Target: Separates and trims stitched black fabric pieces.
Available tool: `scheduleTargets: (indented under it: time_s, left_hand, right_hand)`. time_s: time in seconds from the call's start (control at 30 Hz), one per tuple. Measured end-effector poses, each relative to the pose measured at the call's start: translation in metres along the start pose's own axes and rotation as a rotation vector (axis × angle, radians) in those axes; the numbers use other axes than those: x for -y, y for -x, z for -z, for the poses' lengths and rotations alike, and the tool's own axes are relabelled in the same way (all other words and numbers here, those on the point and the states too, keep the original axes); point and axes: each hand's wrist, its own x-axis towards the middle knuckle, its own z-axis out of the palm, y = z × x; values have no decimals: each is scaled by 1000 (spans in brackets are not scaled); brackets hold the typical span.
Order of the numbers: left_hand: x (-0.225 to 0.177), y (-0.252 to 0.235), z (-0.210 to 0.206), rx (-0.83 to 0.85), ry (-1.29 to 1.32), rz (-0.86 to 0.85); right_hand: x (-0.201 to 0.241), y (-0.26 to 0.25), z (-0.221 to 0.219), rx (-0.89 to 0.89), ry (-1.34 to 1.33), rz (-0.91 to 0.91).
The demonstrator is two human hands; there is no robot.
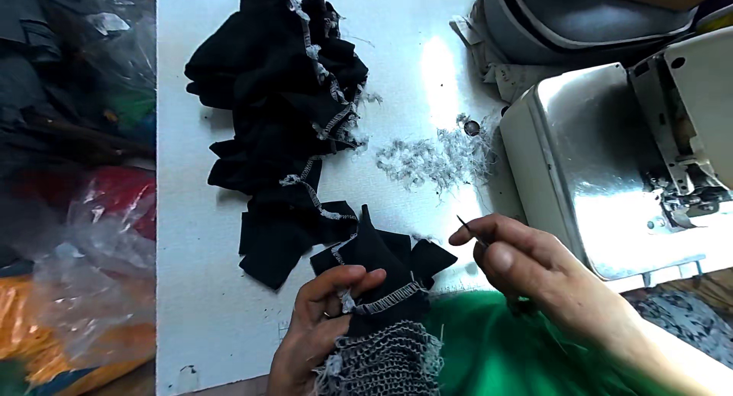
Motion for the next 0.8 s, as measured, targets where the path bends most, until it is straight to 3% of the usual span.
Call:
scheduleTargets:
  time_s: [0.17,0.3,0.4,0.47,0.57,0.63,0.8]
  left_hand:
    - [0,3,9,16,-7,38]
    - [-2,3,10,55,22,68]
    - [-6,5,13,110,33,90]
    - [-11,6,15,132,94,135]
    - [-20,5,18,124,215,218]
    - [-20,5,23,180,96,152]
    - [-17,9,7,110,-106,61]
  right_hand:
    - [-20,-29,-4,-44,467,59]
    - [-31,-44,-17,118,661,-54]
    - [-37,-53,-19,191,560,-139]
    - [-37,-60,-17,162,318,-235]
    - [-37,-70,-14,-87,1,-188]
    - [-27,-71,-12,-187,-139,-165]
    - [-6,-53,-7,-178,-131,-146]
